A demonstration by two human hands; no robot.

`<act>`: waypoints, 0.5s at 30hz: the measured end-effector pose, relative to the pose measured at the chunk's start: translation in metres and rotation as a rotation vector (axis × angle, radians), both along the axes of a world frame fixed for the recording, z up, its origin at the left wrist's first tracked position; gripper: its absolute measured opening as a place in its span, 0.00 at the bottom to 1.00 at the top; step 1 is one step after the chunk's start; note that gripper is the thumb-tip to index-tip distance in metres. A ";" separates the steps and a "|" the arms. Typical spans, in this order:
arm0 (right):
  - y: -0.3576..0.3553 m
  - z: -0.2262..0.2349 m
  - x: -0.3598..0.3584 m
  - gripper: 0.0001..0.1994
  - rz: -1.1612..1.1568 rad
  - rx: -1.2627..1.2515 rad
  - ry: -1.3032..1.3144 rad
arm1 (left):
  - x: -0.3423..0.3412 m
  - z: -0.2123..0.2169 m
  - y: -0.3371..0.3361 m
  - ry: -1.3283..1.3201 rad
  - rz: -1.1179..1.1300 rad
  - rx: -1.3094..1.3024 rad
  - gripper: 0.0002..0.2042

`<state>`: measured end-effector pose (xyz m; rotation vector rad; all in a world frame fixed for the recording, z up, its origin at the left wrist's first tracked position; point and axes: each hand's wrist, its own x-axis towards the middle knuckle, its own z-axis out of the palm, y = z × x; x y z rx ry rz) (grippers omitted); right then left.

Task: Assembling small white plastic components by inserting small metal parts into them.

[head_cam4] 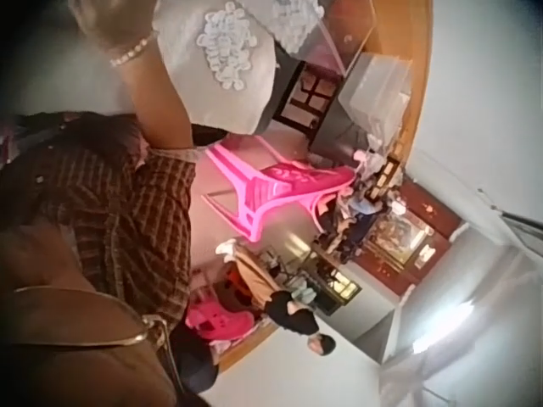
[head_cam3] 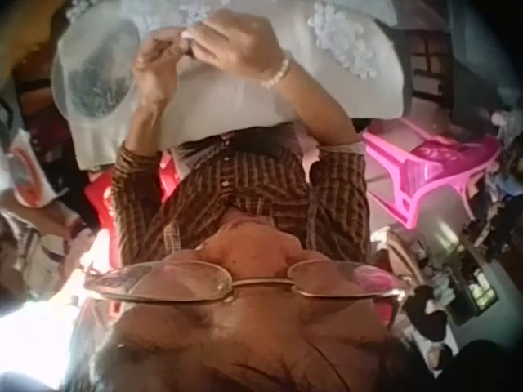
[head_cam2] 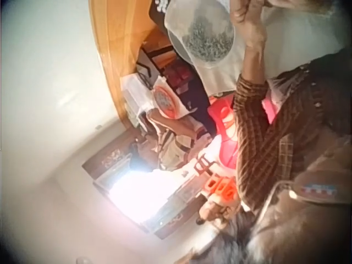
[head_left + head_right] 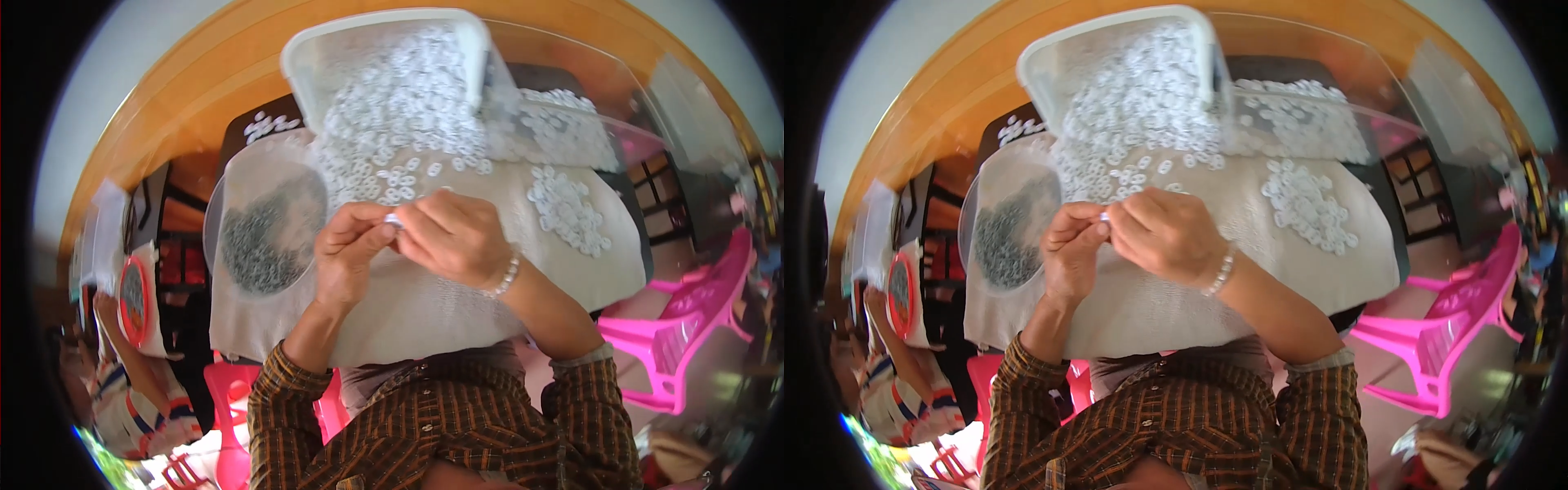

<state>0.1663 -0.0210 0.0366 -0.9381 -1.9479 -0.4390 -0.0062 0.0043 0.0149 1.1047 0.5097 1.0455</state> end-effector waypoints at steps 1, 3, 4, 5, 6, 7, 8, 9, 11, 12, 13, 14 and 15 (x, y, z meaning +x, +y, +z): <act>0.000 -0.002 -0.003 0.10 -0.003 -0.028 0.044 | -0.001 -0.004 0.001 0.007 0.041 0.038 0.08; -0.005 0.002 0.002 0.09 -0.053 -0.042 0.089 | 0.003 -0.003 0.000 0.007 0.034 0.086 0.08; -0.010 0.003 0.004 0.08 -0.034 -0.102 0.115 | 0.004 -0.002 -0.002 0.073 0.048 0.097 0.09; -0.014 0.003 0.006 0.07 -0.009 -0.160 0.142 | 0.004 -0.002 -0.004 0.137 0.068 0.111 0.10; -0.018 0.002 0.009 0.07 -0.040 -0.153 0.147 | 0.006 -0.003 -0.005 0.138 0.037 0.118 0.10; -0.022 0.000 0.009 0.07 -0.054 -0.216 0.159 | 0.005 -0.003 -0.008 0.187 0.027 0.130 0.10; -0.026 -0.002 0.010 0.08 -0.067 -0.278 0.172 | 0.004 -0.004 -0.009 0.237 0.019 0.143 0.10; -0.031 -0.001 0.013 0.08 -0.070 -0.316 0.174 | 0.002 -0.006 -0.010 0.287 -0.009 0.187 0.10; -0.038 -0.006 0.016 0.08 -0.062 -0.316 0.190 | 0.005 -0.006 -0.010 0.314 -0.063 0.275 0.10; -0.041 -0.008 0.018 0.08 -0.036 -0.318 0.198 | 0.006 -0.007 -0.009 0.338 -0.098 0.358 0.10; -0.044 -0.009 0.018 0.08 -0.042 -0.315 0.203 | 0.004 -0.008 -0.008 0.396 -0.121 0.403 0.11; -0.047 -0.010 0.019 0.08 -0.038 -0.318 0.228 | 0.004 -0.008 -0.010 0.397 -0.127 0.407 0.11; -0.049 -0.011 0.021 0.07 -0.033 -0.321 0.252 | 0.005 -0.005 -0.013 0.398 -0.126 0.377 0.11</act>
